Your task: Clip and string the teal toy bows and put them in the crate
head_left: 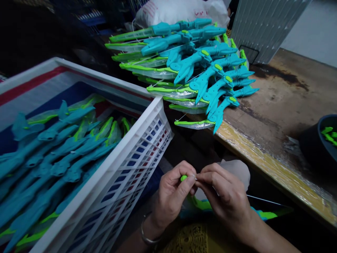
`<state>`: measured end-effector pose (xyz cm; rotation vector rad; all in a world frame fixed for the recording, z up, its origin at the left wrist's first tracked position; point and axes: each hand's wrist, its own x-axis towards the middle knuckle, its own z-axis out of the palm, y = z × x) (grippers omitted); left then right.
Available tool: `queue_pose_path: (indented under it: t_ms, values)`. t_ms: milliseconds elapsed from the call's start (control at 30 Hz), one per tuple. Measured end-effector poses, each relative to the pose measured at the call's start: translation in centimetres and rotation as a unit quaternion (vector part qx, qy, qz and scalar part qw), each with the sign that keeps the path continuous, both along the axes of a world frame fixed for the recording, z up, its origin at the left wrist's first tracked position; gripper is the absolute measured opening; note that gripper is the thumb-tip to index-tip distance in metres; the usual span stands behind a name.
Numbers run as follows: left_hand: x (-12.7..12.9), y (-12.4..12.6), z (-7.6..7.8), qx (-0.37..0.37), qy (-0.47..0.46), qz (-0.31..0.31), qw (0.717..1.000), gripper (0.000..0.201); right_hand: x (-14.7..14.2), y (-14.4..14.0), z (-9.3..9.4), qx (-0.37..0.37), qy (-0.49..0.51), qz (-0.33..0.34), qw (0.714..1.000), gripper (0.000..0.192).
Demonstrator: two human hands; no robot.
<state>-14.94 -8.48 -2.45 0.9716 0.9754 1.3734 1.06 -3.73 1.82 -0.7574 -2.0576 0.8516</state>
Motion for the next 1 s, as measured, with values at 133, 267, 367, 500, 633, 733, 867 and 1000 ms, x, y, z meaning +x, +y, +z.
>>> queue_pose_path:
  t_ms: [133, 267, 367, 500, 633, 733, 867, 1000]
  values:
    - [-0.1, 0.0, 0.0, 0.012, 0.006, -0.015, 1.000, 0.020, 0.3, 0.0, 0.9, -0.086, 0.024, 0.020, 0.996, 0.014]
    - [-0.3, 0.1, 0.0, 0.014, 0.008, -0.026, 1.000, 0.019, 0.3, 0.2, 1.4, -0.141, 0.037, 0.028, 0.989, 0.016]
    - [-0.5, 0.3, 0.1, 0.019, 0.012, -0.032, 0.999, 0.021, 0.4, 0.3, 1.3, -0.115, 0.023, 0.023, 0.993, 0.015]
    - [-0.8, 0.7, 0.5, 0.022, 0.017, -0.048, 0.998, 0.024, 0.6, 0.3, 0.8, -0.009, 0.005, 0.076, 0.997, 0.020]
    - [-0.6, 0.7, 0.5, 0.014, 0.007, -0.055, 0.998, 0.024, 0.6, 0.0, 0.4, 0.055, -0.023, 0.073, 0.996, 0.020]
    - [-0.2, 0.5, 0.1, -0.011, -0.015, -0.024, 1.000, 0.018, 0.5, -0.4, 0.4, 0.029, -0.029, 0.034, 0.999, 0.021]
    - [0.2, 0.6, 0.1, -0.007, 0.022, 0.000, 1.000, 0.017, 0.5, -0.6, 0.8, -0.097, 0.005, 0.001, 0.995, 0.015]
    - [0.2, 0.9, 0.9, 0.018, 0.090, 0.014, 0.996, 0.016, 0.8, -0.3, 1.0, -0.190, 0.028, -0.013, 0.981, 0.017]
